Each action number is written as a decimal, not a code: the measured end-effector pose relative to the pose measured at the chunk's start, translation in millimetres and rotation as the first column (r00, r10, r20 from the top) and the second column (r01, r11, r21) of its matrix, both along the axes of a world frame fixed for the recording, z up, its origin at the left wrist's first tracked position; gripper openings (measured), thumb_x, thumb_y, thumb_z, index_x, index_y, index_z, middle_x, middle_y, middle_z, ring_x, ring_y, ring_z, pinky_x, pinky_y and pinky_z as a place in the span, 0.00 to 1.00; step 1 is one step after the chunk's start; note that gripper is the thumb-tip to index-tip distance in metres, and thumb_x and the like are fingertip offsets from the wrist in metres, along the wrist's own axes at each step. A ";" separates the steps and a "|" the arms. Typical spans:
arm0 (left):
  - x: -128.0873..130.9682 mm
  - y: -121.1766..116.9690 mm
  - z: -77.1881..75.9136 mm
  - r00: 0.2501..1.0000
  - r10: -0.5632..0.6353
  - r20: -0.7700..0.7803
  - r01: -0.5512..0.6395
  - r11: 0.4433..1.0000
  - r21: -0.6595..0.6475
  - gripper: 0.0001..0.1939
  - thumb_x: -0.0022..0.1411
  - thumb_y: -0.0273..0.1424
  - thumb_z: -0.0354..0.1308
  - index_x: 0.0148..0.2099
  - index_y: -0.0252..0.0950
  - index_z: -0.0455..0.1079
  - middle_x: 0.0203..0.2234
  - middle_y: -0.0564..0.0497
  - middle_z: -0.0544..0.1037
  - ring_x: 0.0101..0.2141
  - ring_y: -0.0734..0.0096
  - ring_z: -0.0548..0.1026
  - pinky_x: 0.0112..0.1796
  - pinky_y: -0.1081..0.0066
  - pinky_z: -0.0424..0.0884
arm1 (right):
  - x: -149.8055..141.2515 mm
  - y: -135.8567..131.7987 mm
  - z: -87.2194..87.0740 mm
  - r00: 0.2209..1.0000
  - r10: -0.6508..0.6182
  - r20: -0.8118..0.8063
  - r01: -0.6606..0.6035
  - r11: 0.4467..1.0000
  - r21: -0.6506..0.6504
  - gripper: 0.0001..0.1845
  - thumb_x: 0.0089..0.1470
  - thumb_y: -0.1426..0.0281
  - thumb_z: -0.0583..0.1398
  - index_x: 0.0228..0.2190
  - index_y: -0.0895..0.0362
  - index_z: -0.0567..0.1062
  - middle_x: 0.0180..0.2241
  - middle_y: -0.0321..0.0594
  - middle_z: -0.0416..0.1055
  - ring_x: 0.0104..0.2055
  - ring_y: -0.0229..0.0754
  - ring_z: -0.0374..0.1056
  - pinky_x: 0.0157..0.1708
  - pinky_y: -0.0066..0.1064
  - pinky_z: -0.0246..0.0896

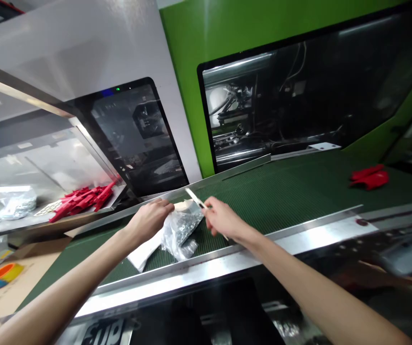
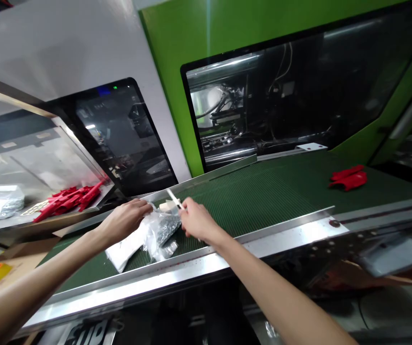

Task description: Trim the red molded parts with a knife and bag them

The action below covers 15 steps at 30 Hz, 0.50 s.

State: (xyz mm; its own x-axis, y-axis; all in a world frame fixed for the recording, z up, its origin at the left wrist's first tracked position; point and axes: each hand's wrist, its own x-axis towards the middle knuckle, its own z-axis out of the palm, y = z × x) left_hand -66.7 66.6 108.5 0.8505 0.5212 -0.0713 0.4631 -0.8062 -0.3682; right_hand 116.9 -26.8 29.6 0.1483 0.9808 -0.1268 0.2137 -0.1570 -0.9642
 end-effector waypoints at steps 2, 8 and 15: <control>-5.0 0.5 -2.5 0.999 0.014 0.052 -0.012 0.999 -0.037 0.06 0.66 0.22 0.52 0.42 0.33 0.69 0.36 0.50 0.73 0.39 0.67 0.73 0.40 0.65 0.72 | 6.2 16.2 2.5 0.999 -0.052 0.005 0.051 0.998 0.036 0.17 0.64 0.61 0.57 0.49 0.59 0.69 0.38 0.38 0.70 0.31 0.34 0.68 0.29 0.28 0.68; -14.8 1.7 -12.5 0.980 0.120 0.158 -0.098 0.986 -0.136 0.15 0.64 0.23 0.50 0.53 0.34 0.66 0.45 0.44 0.74 0.47 0.61 0.72 0.45 0.62 0.71 | -2.4 62.7 3.4 0.997 0.067 -0.045 -0.071 0.993 -0.091 0.14 0.62 0.64 0.60 0.45 0.60 0.71 0.36 0.37 0.70 0.30 0.33 0.67 0.26 0.25 0.67; -12.3 3.4 -16.7 0.957 0.209 0.198 -0.161 0.958 -0.236 0.22 0.67 0.40 0.53 0.58 0.34 0.65 0.50 0.42 0.73 0.51 0.57 0.71 0.50 0.55 0.69 | 9.6 78.1 -4.8 0.978 0.184 -0.094 -0.199 0.964 -0.175 0.13 0.62 0.64 0.60 0.43 0.60 0.72 0.34 0.36 0.70 0.28 0.32 0.67 0.25 0.25 0.67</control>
State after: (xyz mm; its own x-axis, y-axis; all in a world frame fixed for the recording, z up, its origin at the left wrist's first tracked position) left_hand -79.1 70.0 91.9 0.7476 0.6637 -0.0221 0.6612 -0.7471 -0.0678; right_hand 126.4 51.2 24.8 -0.0572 0.9491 -0.3098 0.1838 -0.2950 -0.9376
